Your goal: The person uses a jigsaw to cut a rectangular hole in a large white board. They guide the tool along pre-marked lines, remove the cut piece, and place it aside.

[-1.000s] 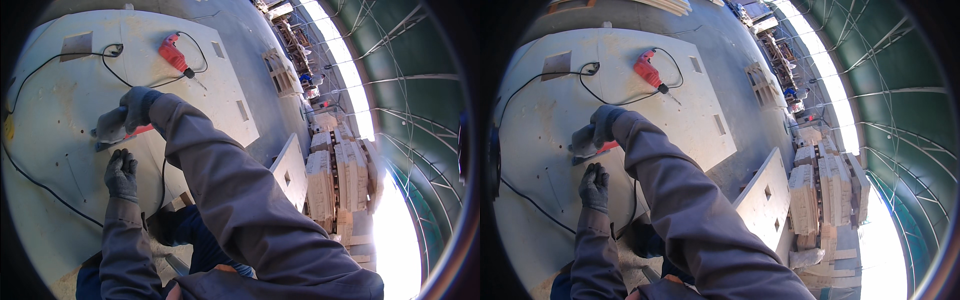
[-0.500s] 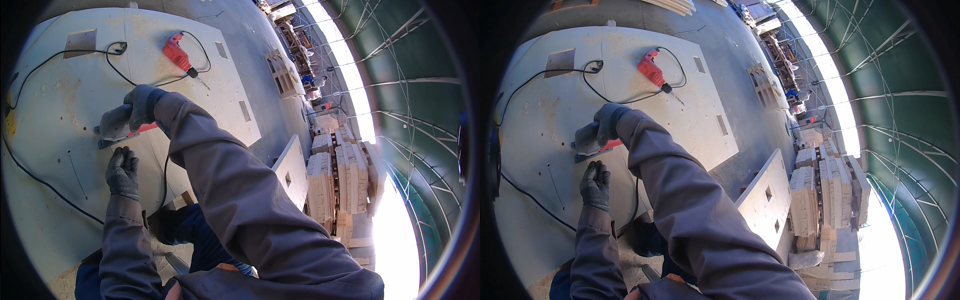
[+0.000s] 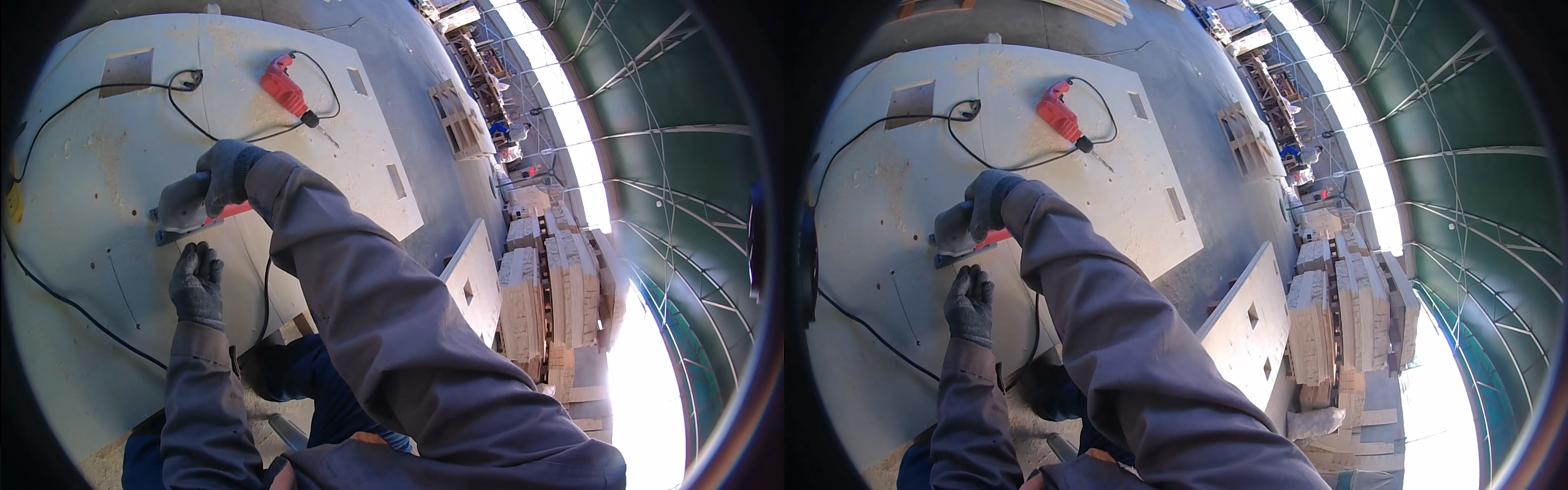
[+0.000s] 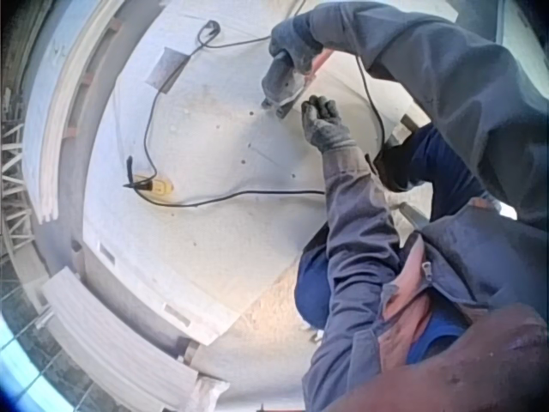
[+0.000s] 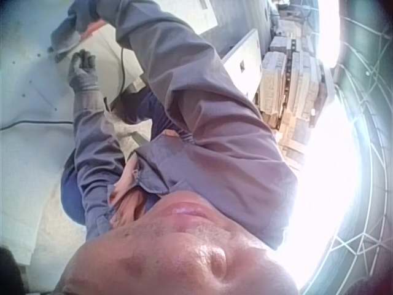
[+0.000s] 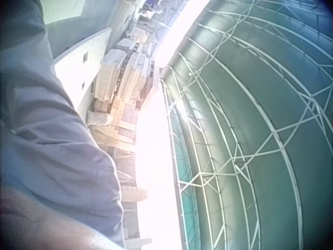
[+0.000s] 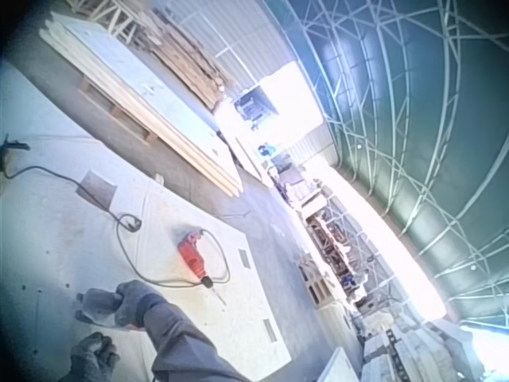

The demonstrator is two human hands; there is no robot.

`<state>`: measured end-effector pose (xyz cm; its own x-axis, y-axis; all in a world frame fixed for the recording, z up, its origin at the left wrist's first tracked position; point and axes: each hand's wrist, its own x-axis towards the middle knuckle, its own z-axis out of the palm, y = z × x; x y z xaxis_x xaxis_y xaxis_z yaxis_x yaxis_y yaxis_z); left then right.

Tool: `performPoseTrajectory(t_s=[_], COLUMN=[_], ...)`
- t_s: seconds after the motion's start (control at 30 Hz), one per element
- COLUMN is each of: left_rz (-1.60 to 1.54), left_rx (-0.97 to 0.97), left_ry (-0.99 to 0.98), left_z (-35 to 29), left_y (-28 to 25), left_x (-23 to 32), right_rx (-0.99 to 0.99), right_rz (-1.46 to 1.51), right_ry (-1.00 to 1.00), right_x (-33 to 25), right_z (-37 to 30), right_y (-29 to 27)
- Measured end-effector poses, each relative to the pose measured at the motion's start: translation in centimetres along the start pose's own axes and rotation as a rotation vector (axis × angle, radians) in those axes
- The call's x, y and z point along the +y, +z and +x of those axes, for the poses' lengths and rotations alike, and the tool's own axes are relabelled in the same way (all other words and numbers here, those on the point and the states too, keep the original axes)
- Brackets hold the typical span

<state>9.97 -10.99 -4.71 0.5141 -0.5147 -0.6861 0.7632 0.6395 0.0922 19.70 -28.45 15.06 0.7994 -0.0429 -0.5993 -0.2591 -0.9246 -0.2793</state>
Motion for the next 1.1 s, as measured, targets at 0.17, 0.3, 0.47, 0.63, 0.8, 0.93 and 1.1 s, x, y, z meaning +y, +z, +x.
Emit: performPoseTrajectory(t_s=[0.17,0.3,0.47,0.63,0.8,0.93,1.1], left_rz=[-0.005,-0.013,-0.012,-0.014,-0.011,-0.012,-0.012], left_rx=[0.014,0.002,0.003,0.006,0.005,0.004,-0.02], left_ry=[0.0,-0.01,-0.002,-0.007,-0.015,-0.028,0.006], left_z=[-0.4,-0.5,-0.2,-0.1,0.1,-0.2,0.3], left_y=[0.4,0.4,0.2,-0.1,-0.2,0.2,-0.3], left_x=[0.1,0.2,0.1,0.2,-0.1,-0.8,0.4], right_rx=[-0.013,-0.06,-0.017,-0.006,-0.021,-0.001,-0.045], right_rz=[-0.011,0.07,-0.006,0.025,0.046,0.033,0.047], right_ry=[0.007,0.056,0.012,-0.002,0.012,0.0,0.003], right_x=[-0.2,-0.1,-0.2,-0.1,0.0,1.0,-0.9], right_z=[0.1,-0.1,0.1,0.3,0.0,-0.4,1.1], right_y=[-0.1,-0.4,-0.3,0.0,-0.1,0.2,-0.6])
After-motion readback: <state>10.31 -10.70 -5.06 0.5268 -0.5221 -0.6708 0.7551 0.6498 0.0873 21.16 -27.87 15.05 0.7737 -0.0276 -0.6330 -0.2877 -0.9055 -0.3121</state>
